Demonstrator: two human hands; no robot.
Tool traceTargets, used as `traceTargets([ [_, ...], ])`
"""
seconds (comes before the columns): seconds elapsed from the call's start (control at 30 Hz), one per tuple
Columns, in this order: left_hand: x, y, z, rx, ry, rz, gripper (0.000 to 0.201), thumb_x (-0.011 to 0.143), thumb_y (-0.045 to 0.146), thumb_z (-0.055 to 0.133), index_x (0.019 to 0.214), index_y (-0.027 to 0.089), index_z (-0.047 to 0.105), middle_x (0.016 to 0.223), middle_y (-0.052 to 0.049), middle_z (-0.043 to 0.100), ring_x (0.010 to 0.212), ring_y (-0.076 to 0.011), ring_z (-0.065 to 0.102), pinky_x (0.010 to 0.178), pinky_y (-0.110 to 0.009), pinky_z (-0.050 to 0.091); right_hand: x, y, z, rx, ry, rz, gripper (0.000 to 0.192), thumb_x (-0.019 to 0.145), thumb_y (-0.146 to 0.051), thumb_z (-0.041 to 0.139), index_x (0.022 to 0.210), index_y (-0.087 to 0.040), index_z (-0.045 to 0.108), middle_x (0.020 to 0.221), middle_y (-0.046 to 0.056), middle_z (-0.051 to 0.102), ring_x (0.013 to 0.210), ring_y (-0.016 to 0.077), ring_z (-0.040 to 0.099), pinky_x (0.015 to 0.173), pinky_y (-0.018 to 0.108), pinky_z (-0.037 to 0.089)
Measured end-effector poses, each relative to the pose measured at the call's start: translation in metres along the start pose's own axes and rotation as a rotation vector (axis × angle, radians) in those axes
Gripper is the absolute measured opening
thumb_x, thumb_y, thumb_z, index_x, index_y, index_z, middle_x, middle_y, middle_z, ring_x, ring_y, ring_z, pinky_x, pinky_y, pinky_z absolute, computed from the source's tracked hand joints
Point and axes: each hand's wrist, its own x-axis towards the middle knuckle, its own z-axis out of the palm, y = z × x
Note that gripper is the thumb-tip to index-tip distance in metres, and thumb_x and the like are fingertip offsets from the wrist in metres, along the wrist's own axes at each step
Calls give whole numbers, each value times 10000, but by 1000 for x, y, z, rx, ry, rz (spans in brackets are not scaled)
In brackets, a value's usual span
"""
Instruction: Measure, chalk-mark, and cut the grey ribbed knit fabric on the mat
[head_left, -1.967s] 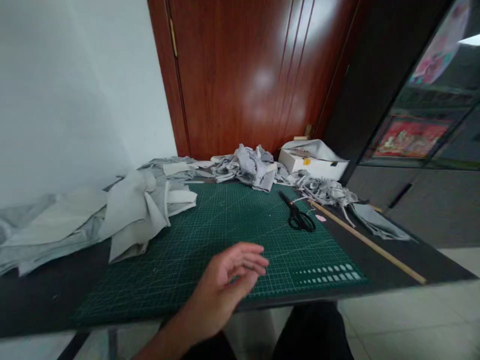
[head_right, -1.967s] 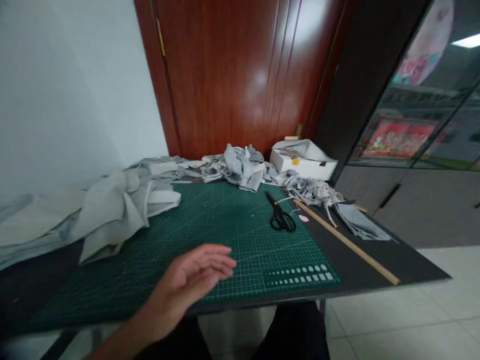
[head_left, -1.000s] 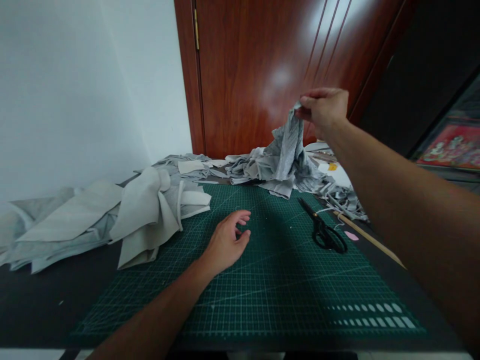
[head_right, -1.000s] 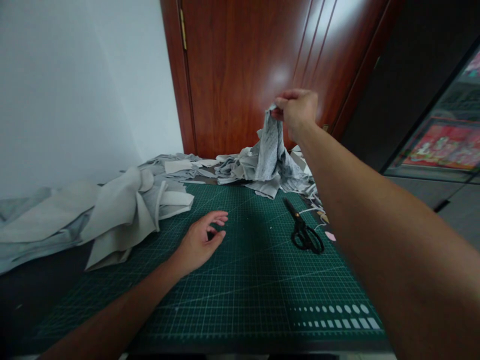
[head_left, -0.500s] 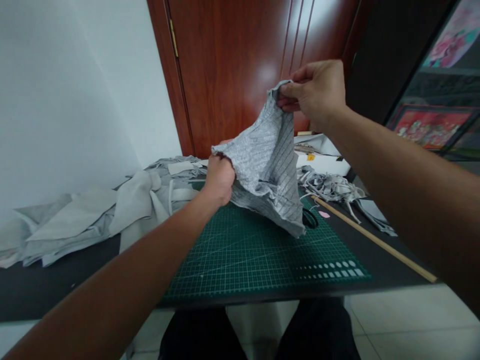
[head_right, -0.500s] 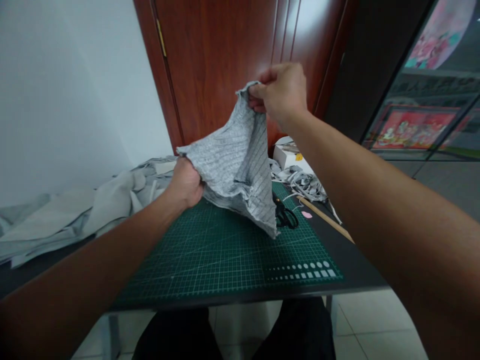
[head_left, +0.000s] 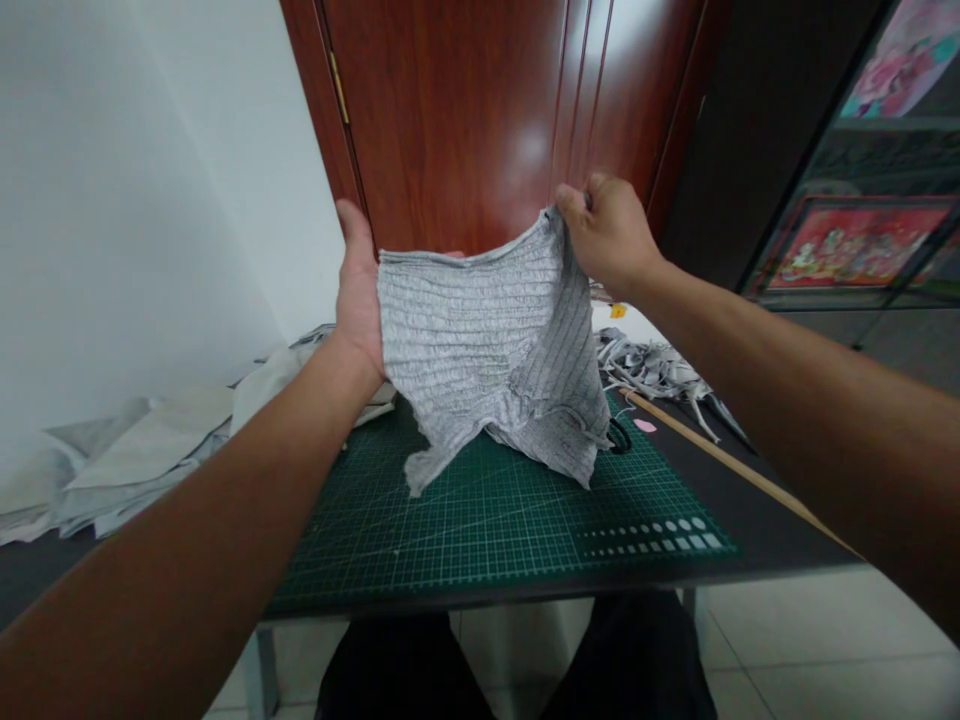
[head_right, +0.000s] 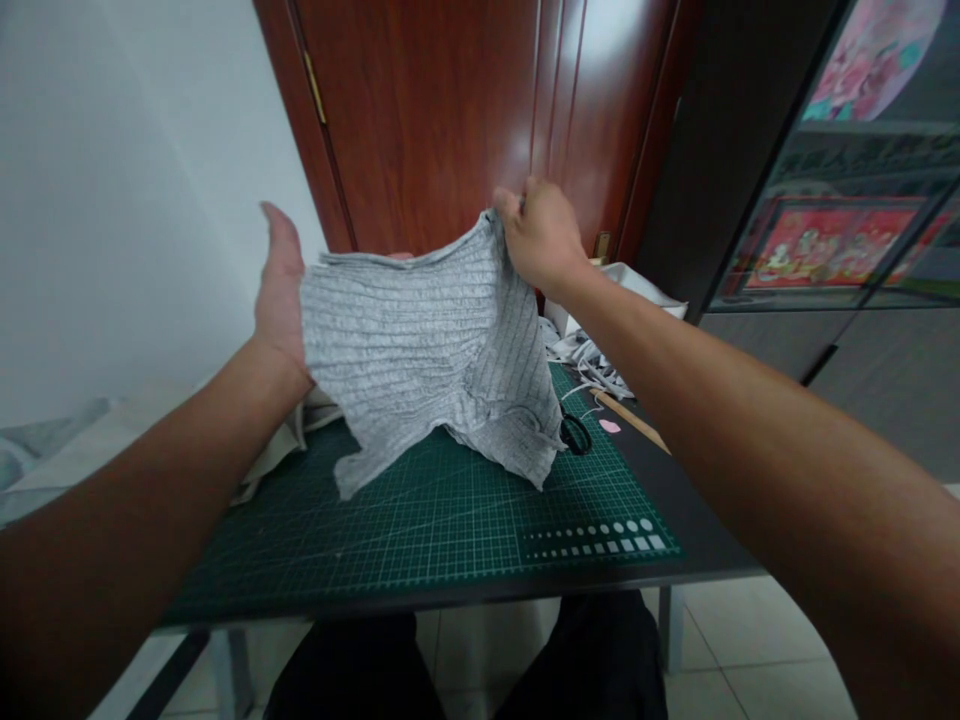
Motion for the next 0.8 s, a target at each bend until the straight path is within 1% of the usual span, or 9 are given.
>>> traceTargets([
  [0.07, -1, -2, 5, -53, -148, -150, 422, 809, 430, 811, 1113, 152, 718, 1045, -119, 786, 1104, -363, 747, 934, -568, 612, -7, 0, 5, 53, -20, -8, 422, 1067, -291, 613, 705, -260, 398, 747, -16, 516, 958, 199, 620, 976, 363, 496],
  [0.17, -5, -7, 7, 35, -127, -212, 406, 656, 34, 786, 1047, 130, 735, 947, -82, 792, 954, -292, 769, 964, -537, 612, -20, 1, 4, 214, -182, -45, 314, 928, -330, 813, 835, -219, 534, 782, -39, 574, 915, 192, 657, 853, 325, 537],
  [0.27, -1, 2, -5, 204, 37, -74, 255, 701, 3, 727, 937, 100, 740, 812, -55, 763, 884, -262, 747, 999, -572, 594, -36, 9, -5, 298, -579, -9, 411, 695, -330, 983, 908, -214, 652, 807, -29, 684, 852, 214, 704, 743, 313, 582],
  [0.37, 7, 27, -26, 291, 121, 46, 297, 680, -54, 715, 948, 68, 754, 761, -27, 740, 922, -257, 731, 1077, -627, 526, -54, 25, -13, 223, -946, 133, 316, 648, -294, 983, 843, -225, 744, 833, -2, 769, 818, 252, 759, 713, 339, 628],
  [0.47, 9, 52, -43, 504, 214, 144, 356, 730, -48, 693, 1076, 12, 750, 883, -51, 770, 996, -291, 738, 1035, -693, 508, -66, 46, -13, -11, -1100, 214, 205, 652, -242, 941, 722, -214, 750, 750, 14, 772, 730, 276, 760, 637, 349, 621],
  [0.57, 8, 68, -53, 661, 288, 181, 374, 835, -18, 652, 1205, -27, 708, 1076, -89, 781, 1089, -314, 727, 1005, -665, 512, -66, 67, -10, -238, -1091, 196, 256, 625, -216, 927, 591, -215, 673, 627, 13, 707, 712, 303, 743, 622, 368, 596],
  [0.67, 12, 75, -65, 705, 338, 203, 409, 864, 20, 675, 1265, -60, 675, 1179, -135, 767, 1097, -314, 722, 984, -640, 525, -57, 83, -11, -141, -1043, 253, 170, 725, -252, 870, 654, -209, 721, 725, 46, 761, 772, 293, 744, 704, 383, 603],
  [0.73, 22, 77, -79, 692, 401, 224, 458, 851, 32, 692, 1295, -74, 652, 1228, -154, 754, 1100, -305, 719, 979, -611, 539, -47, 91, -13, 0, -871, 266, 101, 774, -253, 837, 748, -197, 757, 821, 62, 797, 779, 263, 736, 727, 374, 603],
  [0.8, 36, 78, -97, 689, 422, 270, 508, 837, 21, 669, 1326, -103, 607, 1297, -181, 730, 1135, -318, 707, 969, -561, 555, -32, 96, -17, 70, -583, 225, 153, 753, -238, 876, 775, -179, 736, 834, 75, 793, 781, 243, 715, 729, 361, 588],
])
